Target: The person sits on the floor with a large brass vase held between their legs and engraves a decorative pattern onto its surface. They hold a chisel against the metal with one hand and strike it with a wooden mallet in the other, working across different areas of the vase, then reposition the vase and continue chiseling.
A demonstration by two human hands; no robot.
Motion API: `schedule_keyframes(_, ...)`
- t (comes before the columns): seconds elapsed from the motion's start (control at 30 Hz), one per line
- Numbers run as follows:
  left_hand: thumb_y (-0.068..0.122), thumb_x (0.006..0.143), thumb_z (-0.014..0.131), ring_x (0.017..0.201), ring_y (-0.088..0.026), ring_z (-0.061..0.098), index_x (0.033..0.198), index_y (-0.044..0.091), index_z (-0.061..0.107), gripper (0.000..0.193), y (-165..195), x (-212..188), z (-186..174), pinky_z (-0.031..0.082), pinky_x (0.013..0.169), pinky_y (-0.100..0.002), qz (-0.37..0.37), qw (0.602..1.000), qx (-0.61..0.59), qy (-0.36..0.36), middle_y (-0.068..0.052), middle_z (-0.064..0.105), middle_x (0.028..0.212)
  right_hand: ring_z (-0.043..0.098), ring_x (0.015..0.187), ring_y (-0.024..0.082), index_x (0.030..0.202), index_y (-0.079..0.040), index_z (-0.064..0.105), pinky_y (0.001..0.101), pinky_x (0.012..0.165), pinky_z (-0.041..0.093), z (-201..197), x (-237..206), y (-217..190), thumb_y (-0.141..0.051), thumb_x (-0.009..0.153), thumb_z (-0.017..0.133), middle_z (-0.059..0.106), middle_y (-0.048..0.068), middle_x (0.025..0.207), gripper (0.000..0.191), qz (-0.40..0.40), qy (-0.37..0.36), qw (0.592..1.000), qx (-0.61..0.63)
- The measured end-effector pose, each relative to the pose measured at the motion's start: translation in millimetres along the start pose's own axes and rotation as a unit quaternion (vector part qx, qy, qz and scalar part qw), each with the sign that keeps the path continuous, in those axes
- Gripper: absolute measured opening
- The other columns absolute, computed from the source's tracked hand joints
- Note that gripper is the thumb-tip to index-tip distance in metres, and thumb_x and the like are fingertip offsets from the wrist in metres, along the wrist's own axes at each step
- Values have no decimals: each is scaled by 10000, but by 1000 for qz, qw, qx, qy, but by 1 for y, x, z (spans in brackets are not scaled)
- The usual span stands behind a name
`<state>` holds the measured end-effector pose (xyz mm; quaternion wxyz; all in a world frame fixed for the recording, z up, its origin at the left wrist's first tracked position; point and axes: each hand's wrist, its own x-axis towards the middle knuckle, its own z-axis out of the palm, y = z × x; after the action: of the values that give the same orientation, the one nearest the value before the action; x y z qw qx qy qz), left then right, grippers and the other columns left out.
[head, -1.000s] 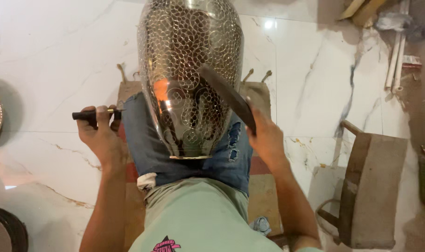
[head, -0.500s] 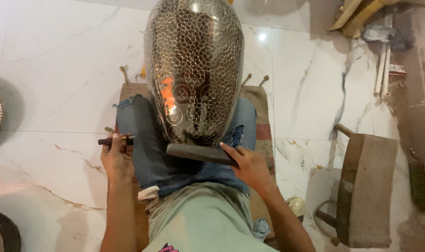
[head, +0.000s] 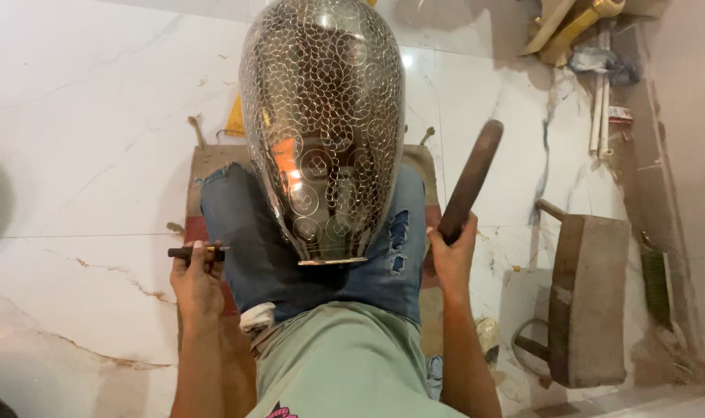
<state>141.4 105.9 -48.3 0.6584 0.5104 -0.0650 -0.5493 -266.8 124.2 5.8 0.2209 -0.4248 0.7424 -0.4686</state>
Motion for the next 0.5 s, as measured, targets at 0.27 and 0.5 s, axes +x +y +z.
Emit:
schedule_keyframes(0.27, 65, 990, 671, 874, -181, 703, 1140, 82, 560, 187, 29, 37, 18, 571, 700, -271, 3, 997, 42, -59, -82, 682, 991, 593, 992, 126, 1242, -41, 539, 289, 937, 500, 27, -23, 13, 46, 900, 738, 584, 45, 1058, 406, -16, 75, 976, 202)
schedule_keyframes(0.5, 50, 1011, 698, 938, -213, 744, 1158, 29, 523, 229, 32, 40, 43, 608, 763, -305, 1, 995, 7, -98, -62, 661, 989, 622, 942, 146, 1092, 6, 626, 293, 875, 514, 41, 3, 6, 8, 903, 767, 649, 60, 1026, 236, -7, 28, 991, 130)
